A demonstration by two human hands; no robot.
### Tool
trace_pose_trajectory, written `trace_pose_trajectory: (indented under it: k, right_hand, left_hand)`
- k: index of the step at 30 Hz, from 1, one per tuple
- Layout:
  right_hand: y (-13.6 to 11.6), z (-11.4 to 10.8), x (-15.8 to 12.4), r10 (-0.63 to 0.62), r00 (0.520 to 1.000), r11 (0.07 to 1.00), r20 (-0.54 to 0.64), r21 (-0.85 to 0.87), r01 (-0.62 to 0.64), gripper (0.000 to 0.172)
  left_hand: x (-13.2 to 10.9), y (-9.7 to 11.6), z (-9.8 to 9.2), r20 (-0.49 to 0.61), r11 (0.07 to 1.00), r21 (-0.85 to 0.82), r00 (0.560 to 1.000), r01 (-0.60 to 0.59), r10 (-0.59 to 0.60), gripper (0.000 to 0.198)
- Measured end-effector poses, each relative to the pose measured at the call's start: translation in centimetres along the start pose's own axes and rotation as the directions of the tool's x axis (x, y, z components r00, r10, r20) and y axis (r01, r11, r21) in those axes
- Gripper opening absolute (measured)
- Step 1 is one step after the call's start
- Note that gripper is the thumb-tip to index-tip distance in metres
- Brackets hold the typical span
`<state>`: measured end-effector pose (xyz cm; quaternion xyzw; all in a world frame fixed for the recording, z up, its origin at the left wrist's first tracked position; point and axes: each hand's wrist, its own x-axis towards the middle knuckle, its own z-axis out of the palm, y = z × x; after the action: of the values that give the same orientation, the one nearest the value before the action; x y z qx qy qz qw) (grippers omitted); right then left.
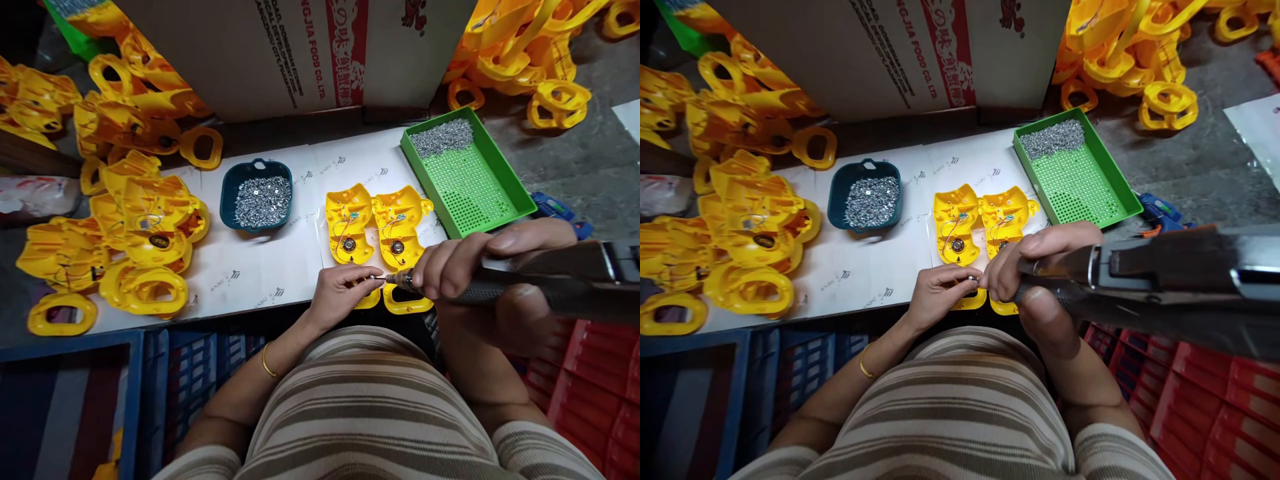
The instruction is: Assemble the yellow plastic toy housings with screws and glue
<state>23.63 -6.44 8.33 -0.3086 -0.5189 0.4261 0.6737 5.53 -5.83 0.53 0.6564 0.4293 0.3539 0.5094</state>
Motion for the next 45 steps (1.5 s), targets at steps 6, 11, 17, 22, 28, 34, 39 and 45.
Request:
trace_pose_trajectory:
  k: [6, 11, 17, 22, 28, 34, 39, 45]
  right_hand:
    - [0.6, 0.4, 0.1, -0.004, 1.0, 1.0, 0.021, -0.015, 0.004, 0.022]
    - [0.7, 0.4, 0.0, 0.005, 0.999, 1.0, 0.043, 0.002, -0.005, 0.017]
    - [1.0, 0.3, -0.2, 0.007, 1.0, 1.0, 0.026, 0.025, -0.008, 0.017]
    - [1.3, 0.2, -0.2, 0.01, 1.0, 1.0, 0.022, 0.026, -0.011, 0.019]
    - [1.3, 1.0, -0.5, 0.065, 0.997, 0.997, -0.042, -0.034, -0.066, 0.023]
    - [1.2, 0.6, -0.4, -0.001, 1.0, 0.998, -0.009, -0.058, 0.0, 0.019]
    - [0.9, 1.0, -0.2, 0.058, 0.992, 0.995, -0.111, -0.072, -0.066, 0.025]
    - [0.7, 1.0, -0.4, 0.123, 0.989, 0.987, -0.081, -0.094, -0.131, 0.032]
  left_hand:
    - [0.1, 0.0, -0.1, 0.05, 1.0, 0.007, 0.998, -0.027, 0.027, 0.016]
    - [0.1, -0.1, -0.2, 0.088, 0.998, 0.042, 0.995, -0.044, 0.041, 0.016]
    - [0.2, 0.2, -0.3, 0.117, 0.997, 0.073, 0.993, -0.036, 0.027, 0.015]
    - [0.2, 0.1, -0.2, 0.103, 0.997, 0.081, 0.995, -0.003, -0.005, 0.016]
    - [0.2, -0.1, -0.1, 0.122, 0.995, 0.095, 0.992, -0.032, 0.02, 0.017]
    - [0.1, -0.3, -0.2, 0.115, 0.99, 0.139, 0.993, 0.007, -0.023, 0.031]
    - [0.1, -0.2, -0.5, 0.197, 0.983, 0.168, 0.979, -0.079, 0.045, 0.019]
    - [0.0, -0.1, -0.5, 0.239, 0.95, 0.242, 0.961, -0.197, 0.139, 0.024]
